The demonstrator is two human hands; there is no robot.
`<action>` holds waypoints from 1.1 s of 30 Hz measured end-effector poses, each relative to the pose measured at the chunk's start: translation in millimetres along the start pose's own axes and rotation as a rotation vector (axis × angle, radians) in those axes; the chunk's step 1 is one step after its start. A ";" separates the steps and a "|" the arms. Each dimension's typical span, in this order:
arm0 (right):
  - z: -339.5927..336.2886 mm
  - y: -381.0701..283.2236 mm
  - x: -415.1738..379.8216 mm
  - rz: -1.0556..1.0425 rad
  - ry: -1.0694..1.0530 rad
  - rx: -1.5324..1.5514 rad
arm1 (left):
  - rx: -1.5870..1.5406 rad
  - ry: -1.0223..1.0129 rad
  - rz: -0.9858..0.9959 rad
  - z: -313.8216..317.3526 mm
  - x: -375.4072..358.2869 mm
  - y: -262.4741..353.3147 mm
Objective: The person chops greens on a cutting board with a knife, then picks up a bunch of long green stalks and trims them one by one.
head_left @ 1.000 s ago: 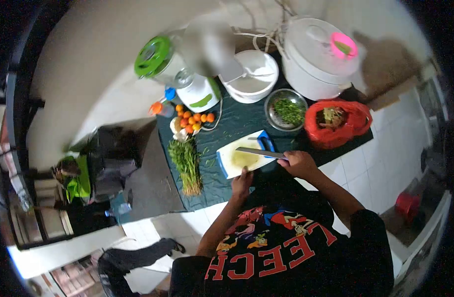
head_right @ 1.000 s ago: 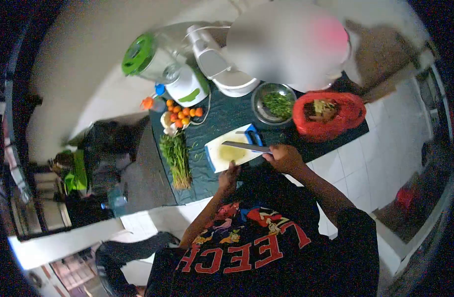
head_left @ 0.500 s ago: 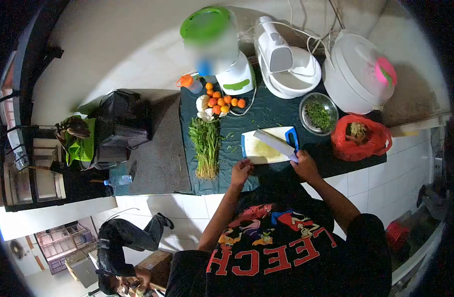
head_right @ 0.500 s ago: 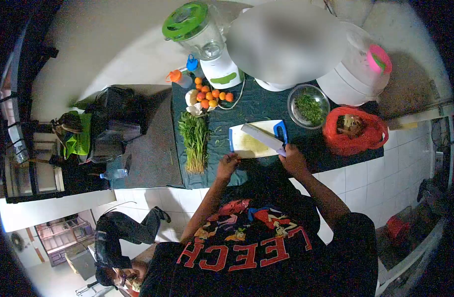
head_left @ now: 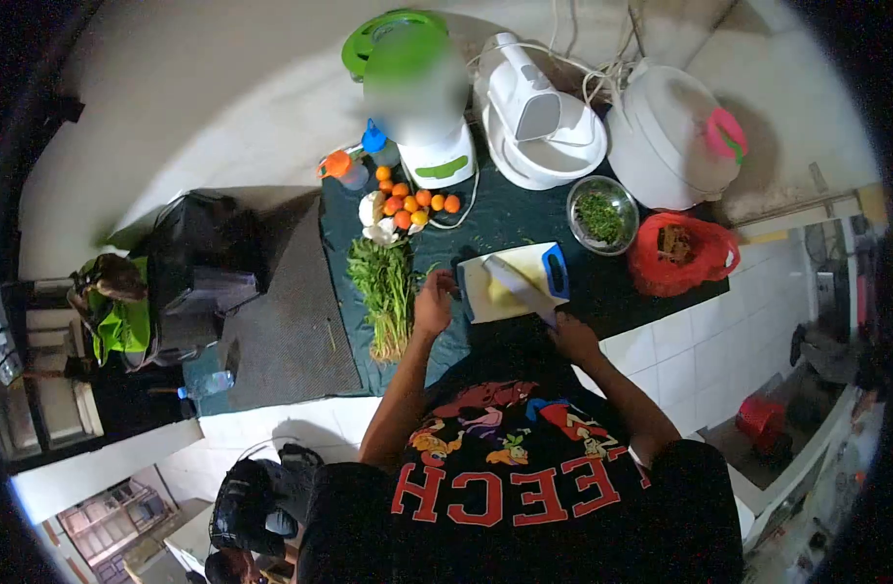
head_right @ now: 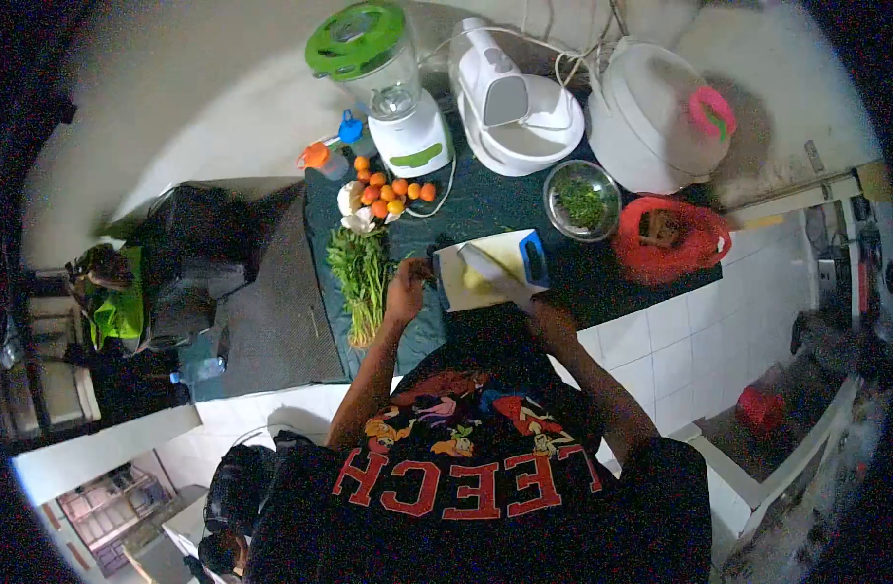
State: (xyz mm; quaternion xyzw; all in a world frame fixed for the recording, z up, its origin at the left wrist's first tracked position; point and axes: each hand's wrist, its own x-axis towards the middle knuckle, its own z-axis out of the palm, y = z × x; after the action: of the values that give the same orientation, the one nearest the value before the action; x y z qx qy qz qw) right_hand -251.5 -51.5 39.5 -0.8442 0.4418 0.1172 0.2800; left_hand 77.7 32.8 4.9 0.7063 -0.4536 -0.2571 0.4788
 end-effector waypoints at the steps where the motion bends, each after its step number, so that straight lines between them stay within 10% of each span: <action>1: 12.0 4.7 3.8 -0.003 -0.027 -0.016 | -0.125 -0.057 -0.102 -5.7 1.6 21.7; 10: 2.4 18.0 18.0 0.036 0.204 -0.247 | -0.115 -0.418 -0.357 5.7 -7.0 46.1; 19: -23.7 33.7 43.3 -0.093 -0.014 -0.089 | 0.448 0.264 0.036 -26.8 58.2 18.0; 25: -28.5 39.2 54.9 -0.121 -0.115 -0.075 | 1.031 0.175 -0.335 -72.3 122.5 11.8; 28: -30.9 38.2 57.9 -0.137 -0.117 -0.076 | 1.071 -0.090 -0.347 -75.8 131.7 7.3; 33: -31.0 39.0 60.9 -0.063 -0.195 -0.094 | 1.166 0.020 -0.190 -67.8 133.4 -26.4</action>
State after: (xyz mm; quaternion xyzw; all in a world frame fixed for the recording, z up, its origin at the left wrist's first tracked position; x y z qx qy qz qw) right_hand -249.2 -128.4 23.3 -0.8546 0.3795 0.2106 0.2851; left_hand 203.0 -52.1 18.1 0.8928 -0.4504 -0.0006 -0.0093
